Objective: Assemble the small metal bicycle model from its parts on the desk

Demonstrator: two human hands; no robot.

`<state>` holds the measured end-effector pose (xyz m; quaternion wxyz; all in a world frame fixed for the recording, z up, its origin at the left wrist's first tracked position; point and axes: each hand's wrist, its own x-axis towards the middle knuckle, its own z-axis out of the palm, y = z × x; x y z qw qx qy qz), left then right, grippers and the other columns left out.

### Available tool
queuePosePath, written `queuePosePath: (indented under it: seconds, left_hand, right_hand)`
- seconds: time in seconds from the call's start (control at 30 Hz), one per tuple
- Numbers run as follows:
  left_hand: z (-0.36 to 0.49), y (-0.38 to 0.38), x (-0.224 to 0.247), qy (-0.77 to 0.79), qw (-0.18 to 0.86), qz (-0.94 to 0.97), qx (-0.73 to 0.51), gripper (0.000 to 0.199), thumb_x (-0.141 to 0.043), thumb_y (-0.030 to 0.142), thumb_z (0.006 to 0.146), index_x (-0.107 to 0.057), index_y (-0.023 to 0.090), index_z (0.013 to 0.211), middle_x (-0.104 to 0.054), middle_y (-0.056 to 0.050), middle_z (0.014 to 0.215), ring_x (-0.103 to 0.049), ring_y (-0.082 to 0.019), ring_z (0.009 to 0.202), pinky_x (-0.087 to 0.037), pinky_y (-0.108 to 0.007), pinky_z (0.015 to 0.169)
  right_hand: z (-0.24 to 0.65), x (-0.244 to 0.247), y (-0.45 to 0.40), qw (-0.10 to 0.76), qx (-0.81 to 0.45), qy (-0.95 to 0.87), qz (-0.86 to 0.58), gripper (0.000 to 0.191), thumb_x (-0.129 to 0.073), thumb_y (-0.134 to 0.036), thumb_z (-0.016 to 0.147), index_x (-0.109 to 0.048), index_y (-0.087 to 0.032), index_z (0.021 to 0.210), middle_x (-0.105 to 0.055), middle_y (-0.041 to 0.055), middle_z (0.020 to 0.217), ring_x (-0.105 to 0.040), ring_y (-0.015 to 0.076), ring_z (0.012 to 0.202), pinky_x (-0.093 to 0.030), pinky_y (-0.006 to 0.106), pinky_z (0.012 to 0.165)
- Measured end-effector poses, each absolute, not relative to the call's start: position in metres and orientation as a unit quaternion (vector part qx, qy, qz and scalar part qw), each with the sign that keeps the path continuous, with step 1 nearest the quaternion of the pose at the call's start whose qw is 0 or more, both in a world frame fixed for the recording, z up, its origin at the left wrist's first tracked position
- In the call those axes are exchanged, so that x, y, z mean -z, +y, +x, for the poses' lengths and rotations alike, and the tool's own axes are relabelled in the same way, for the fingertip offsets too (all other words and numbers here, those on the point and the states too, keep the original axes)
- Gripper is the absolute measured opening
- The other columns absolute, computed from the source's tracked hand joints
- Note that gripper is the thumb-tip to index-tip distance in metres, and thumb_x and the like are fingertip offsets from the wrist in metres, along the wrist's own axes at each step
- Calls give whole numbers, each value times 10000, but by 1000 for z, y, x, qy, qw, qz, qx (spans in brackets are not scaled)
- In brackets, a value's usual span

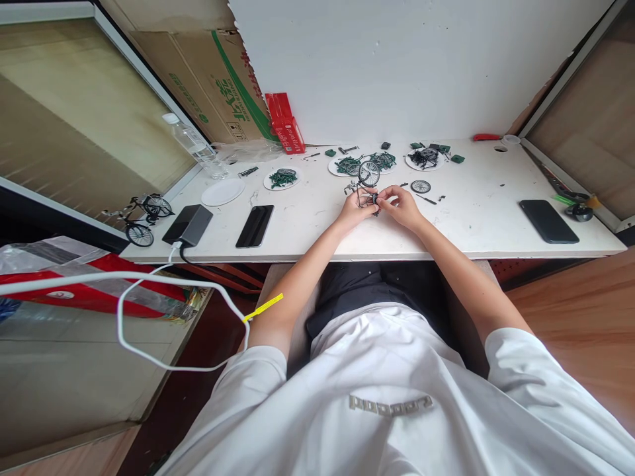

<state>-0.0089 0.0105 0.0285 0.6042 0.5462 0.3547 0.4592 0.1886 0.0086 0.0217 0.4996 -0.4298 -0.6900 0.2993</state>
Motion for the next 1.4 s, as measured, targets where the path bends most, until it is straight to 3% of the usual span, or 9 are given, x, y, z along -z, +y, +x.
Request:
queuePosePath:
  seconds: [0.13,0.37,0.57,0.93,1.4]
  left_hand:
    - [-8,11,-27,349,600,550,-465,580,-892,202,702,-656,209,1232,-784,-42,1033,-763,-189,929,-602,-347,899]
    - [-5,10,-27,361,588,548,-473,555,-904,181,695,-672,196,1199,-787,-44,993,-765,-196,950,-605,-359,951]
    - [-5,13,-24,354,581,559,-473,556,-917,194,699,-677,193,1201,-780,-43,982,-753,-194,957,-598,-348,941]
    - [-9,14,-25,355,622,529,-456,588,-908,179,707,-678,214,1247,-802,-62,1143,-773,-195,975,-625,-399,989]
    - [-7,13,-29,337,638,513,-465,436,-802,137,787,-678,202,1200,-789,-11,939,-786,-171,871,-641,-354,921]
  right_hand:
    - [189,-19,10,499,-280,-697,-432,333,-790,-559,916,-738,-239,991,-778,83,1049,-743,238,883,-601,387,711]
    - [192,-16,12,476,-196,-743,-427,218,-738,-468,956,-738,-254,1000,-781,92,1057,-711,282,1053,-596,421,809]
    - [192,-15,12,475,-184,-748,-427,189,-721,-435,966,-736,-250,1002,-784,95,1060,-709,284,1060,-585,418,808]
    - [189,-23,7,492,-289,-693,-440,299,-807,-514,925,-746,-231,1001,-793,89,1067,-757,234,916,-611,360,725]
    - [188,-29,6,497,-360,-667,-422,384,-887,-570,866,-742,-228,965,-799,57,989,-755,194,775,-610,334,652]
